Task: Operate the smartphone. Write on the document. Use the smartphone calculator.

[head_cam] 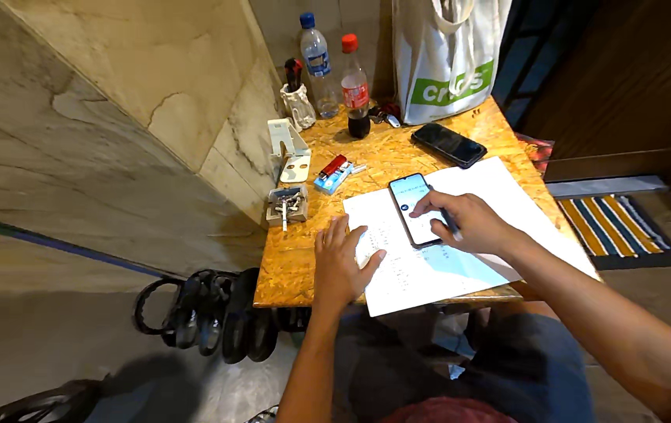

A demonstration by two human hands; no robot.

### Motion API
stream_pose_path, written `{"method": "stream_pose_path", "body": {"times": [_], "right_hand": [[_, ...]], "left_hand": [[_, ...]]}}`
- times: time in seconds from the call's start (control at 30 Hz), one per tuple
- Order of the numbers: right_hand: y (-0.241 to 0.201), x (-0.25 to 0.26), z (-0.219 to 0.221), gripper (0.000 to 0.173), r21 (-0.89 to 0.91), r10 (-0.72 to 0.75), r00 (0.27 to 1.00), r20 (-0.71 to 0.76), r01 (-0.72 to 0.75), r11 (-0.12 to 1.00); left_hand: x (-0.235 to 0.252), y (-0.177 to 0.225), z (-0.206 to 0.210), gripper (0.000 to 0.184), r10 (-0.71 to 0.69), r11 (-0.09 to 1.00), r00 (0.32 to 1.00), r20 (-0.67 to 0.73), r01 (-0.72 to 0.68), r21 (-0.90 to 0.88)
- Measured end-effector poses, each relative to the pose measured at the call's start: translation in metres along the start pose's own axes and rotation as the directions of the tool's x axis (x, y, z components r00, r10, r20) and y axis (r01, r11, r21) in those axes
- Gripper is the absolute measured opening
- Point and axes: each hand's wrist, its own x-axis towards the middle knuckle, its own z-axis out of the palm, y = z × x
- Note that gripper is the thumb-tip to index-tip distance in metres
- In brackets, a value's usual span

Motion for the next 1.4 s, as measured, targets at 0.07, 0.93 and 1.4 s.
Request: {"method": "stream_pose_path", "body": {"times": [0.07, 0.93, 1.4], "right_hand": [[0.000, 0.011, 0.003, 0.028, -0.018, 0.034, 0.997, 0.070, -0.033, 0.999], [0.044, 0.057, -0.018, 0.025, -0.067, 0.100, 0.993, 0.063, -0.096, 0.993], [0.060, 0.047, -0.011, 0.028, 0.175, -0.006, 0.999, -0.051, 0.015, 0.984]], "left_hand": [[-0.002, -0.001, -0.001, 0.065, 0.031, 0.999, 1.000, 0.002, -0.031, -0.026], [-0.002, -0.003, -0.003, 0.064, 0.097, 0.988, 0.995, -0.022, -0.099, -0.119], [-0.001, -0.003, -0.002, 0.067, 0.092, 0.988, 0.996, -0.019, -0.093, -0.121]]}}
